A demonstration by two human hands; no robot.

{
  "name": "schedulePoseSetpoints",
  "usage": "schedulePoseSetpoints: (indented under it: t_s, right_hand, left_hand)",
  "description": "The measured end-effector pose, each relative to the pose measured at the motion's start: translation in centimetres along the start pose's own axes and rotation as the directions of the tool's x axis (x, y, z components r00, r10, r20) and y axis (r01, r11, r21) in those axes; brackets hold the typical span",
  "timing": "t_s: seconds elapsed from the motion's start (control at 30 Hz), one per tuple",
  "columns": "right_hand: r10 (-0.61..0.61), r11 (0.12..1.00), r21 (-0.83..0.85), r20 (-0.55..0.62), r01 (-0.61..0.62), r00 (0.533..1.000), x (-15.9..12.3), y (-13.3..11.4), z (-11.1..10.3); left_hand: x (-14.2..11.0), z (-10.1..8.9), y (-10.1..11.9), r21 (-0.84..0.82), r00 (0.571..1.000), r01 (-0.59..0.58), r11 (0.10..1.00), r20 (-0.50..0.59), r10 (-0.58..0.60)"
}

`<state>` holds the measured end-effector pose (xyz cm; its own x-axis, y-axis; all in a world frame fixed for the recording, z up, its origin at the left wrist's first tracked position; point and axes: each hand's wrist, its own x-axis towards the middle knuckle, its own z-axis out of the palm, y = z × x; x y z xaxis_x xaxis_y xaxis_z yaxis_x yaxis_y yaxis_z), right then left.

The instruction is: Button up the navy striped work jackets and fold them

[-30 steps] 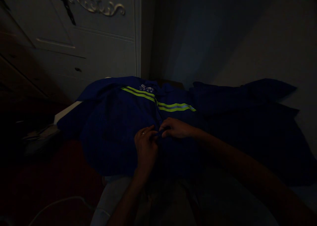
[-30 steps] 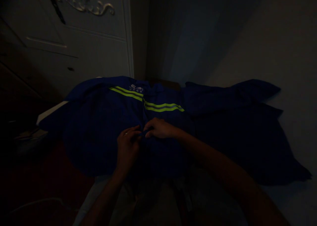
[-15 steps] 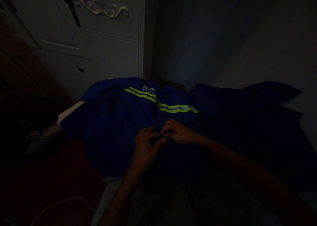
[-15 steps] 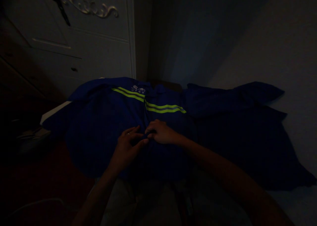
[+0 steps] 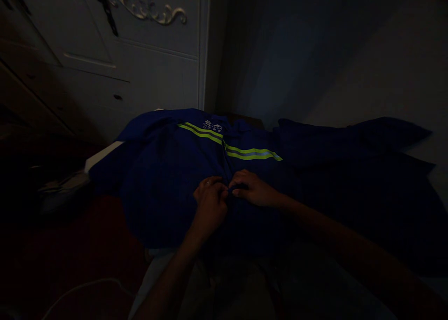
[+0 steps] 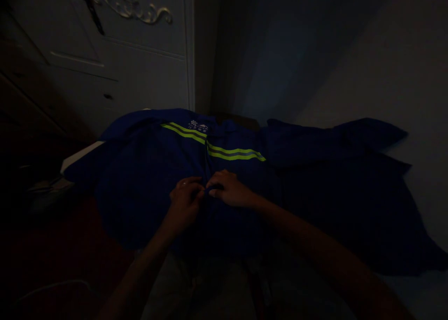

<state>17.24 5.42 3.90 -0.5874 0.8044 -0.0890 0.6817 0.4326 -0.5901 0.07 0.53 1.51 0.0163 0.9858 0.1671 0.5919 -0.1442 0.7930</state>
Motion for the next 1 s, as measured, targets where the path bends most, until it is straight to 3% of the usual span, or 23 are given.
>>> schedulePoseSetpoints:
  t_s: [0.13, 0.27, 0.33, 0.43, 0.6, 0.83, 0.9, 1.0]
  right_hand:
    - [0.007, 0.992, -0.123, -0.112, -0.020, 0.994, -0.7, -1.1, 0.1]
    - [-0.050, 0.978, -0.208, -0.270, -0.008, 0.962, -1.0, -1.3, 0.2]
    - [-0.055, 0.989, -0.148, -0.253, 0.018, 0.966, -0.9, -0.6, -0.2]
    - [-0.031, 1.000, -0.004, -0.123, 0.031, 0.992, -0.6, 0.7, -0.9]
    - [0.129, 0.962, 0.251, -0.062, -0.109, 0.990, 0.8, 1.7, -1.0]
    - [0.430, 0.818, 0.446, -0.054, -0.364, 0.901, 3.0, 1.1, -0.6]
    - [0.470, 0.808, 0.476, -0.165, -0.347, 0.867, 2.5, 0.9, -0.8]
    - [0.522, 0.825, 0.445, -0.365, -0.348, 0.770, 0.8, 0.5, -1.3]
  left_hand:
    - [-0.1, 0.0, 0.1, 0.071, 0.998, -0.018, 0.997, 0.058, 0.014]
    - [-0.3, 0.2, 0.2, 0.168, 0.999, -0.054, 0.984, 0.007, 0.053]
    - [-0.5, 0.4, 0.0, 0.195, 0.997, -0.069, 0.978, -0.033, 0.076]
    - [-0.7, 0.8, -0.7, 0.222, 0.988, -0.083, 0.971, -0.107, 0.109]
    - [-0.9, 0.9, -2.4, 0.228, 0.958, -0.229, 0.946, -0.120, 0.261]
    - [-1.1, -0.3, -3.3, 0.293, 0.880, -0.464, 0.836, 0.044, 0.473]
    - [-1.3, -1.0, -3.2, 0.290, 0.883, -0.464, 0.837, 0.077, 0.463]
    - [-1.3, -1.9, -2.2, 0.335, 0.909, -0.417, 0.845, 0.128, 0.397]
